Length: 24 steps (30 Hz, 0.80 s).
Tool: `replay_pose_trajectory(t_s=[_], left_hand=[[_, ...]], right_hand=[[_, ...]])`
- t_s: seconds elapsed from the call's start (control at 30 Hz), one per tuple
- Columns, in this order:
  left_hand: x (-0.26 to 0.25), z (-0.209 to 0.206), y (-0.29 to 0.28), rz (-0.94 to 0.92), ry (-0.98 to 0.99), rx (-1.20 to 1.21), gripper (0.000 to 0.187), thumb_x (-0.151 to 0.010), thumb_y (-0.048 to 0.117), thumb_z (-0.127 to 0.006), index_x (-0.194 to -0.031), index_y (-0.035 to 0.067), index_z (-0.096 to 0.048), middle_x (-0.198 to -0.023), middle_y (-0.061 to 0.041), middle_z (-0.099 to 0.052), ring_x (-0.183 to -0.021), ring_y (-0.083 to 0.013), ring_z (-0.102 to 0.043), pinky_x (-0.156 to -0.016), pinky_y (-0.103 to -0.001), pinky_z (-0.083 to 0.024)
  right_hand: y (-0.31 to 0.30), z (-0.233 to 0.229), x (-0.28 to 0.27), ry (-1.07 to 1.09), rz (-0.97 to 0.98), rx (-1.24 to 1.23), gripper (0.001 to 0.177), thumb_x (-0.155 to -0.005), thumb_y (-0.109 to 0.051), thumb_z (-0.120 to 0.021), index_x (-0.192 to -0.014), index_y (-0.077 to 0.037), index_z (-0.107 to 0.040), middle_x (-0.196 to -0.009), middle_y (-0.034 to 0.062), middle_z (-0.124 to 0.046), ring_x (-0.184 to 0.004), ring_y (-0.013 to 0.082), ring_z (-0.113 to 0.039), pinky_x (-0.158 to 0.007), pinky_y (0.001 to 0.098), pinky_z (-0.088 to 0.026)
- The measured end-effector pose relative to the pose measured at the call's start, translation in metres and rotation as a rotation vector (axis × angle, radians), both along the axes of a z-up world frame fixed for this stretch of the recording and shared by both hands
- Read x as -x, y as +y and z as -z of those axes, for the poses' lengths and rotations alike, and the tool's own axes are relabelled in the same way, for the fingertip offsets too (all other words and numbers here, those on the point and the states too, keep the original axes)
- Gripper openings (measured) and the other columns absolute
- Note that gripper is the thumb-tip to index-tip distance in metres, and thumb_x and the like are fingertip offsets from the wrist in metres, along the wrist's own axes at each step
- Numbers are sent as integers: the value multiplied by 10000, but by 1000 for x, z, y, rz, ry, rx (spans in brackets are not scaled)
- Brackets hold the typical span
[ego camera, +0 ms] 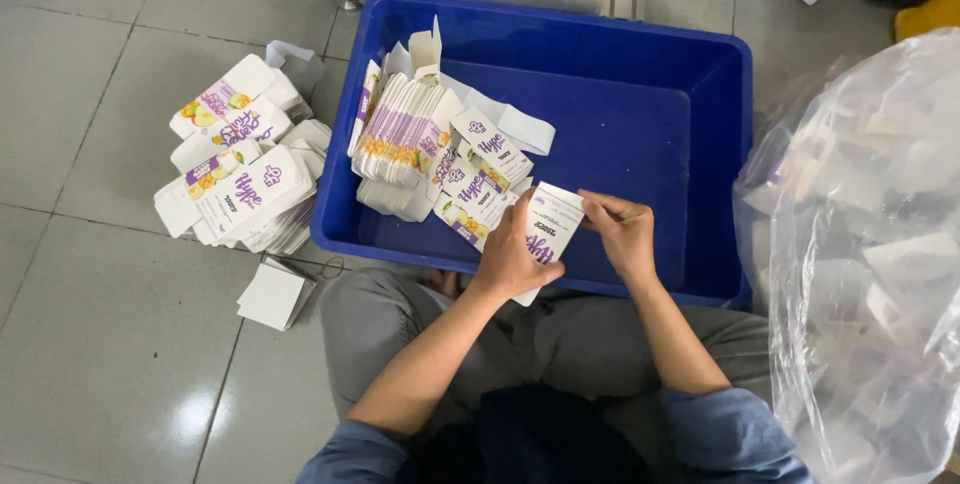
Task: Folding flat cardboard packaging templates into boxes and stacking them in a plastic bin.
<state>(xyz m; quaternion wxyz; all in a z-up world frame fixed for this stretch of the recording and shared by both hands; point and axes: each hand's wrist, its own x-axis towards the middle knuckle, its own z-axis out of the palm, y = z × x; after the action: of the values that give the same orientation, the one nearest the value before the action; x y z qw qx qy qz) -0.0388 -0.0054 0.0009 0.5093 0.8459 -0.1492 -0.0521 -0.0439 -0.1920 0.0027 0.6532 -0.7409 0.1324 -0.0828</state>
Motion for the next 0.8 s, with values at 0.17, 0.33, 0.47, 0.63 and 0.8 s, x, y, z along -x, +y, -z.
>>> replay_pose_trajectory(t_s=[0.17,0.33,0.47,0.63,0.8], left_hand=[[0,4,0,-8,18,-7,1046,-553,260,-750,-1489,-5,-366,-1029,-258,-586,-912,-531,-694,-690,-579,-590],[-2,4,1,-2,77,112,1022,-562,236,-747,-1469,-56,-377,-1002,-284,-591,-907,-518,-692,-696,-566,-584],[1,7,1,-12,85,113,1033,-550,262,-749,-1471,-34,-387,-1024,-269,-596,-929,-529,-689,-710,-593,-569],[1,24,-4,9,109,106,1047,-534,295,-747,-1472,-13,-400,-1044,-263,-613,-951,-523,-691,-730,-613,-563],[8,11,-1,72,146,113,1057,-571,271,-737,-1504,-50,-357,-1090,-307,-599,-1002,-528,-673,-799,-618,-564]], right_hand=[[1,-18,5,-92,-76,239,149,-918,29,-732,-992,-64,-822,-984,171,-780,-969,327,-745,-738,417,-633],[-3,-16,4,-337,-208,430,191,-903,-26,-763,-1088,-44,-802,-1139,185,-767,-1128,385,-698,-881,422,-594],[-8,-15,6,-386,-278,488,184,-908,-30,-750,-1077,-71,-810,-1160,166,-768,-1064,395,-718,-829,428,-597],[-7,-20,8,-378,-268,514,164,-901,42,-736,-1025,-38,-806,-1162,193,-762,-985,394,-734,-743,378,-612],[-3,-9,10,-365,-257,403,93,-875,21,-799,-955,33,-754,-1190,257,-729,-980,440,-721,-755,440,-608]])
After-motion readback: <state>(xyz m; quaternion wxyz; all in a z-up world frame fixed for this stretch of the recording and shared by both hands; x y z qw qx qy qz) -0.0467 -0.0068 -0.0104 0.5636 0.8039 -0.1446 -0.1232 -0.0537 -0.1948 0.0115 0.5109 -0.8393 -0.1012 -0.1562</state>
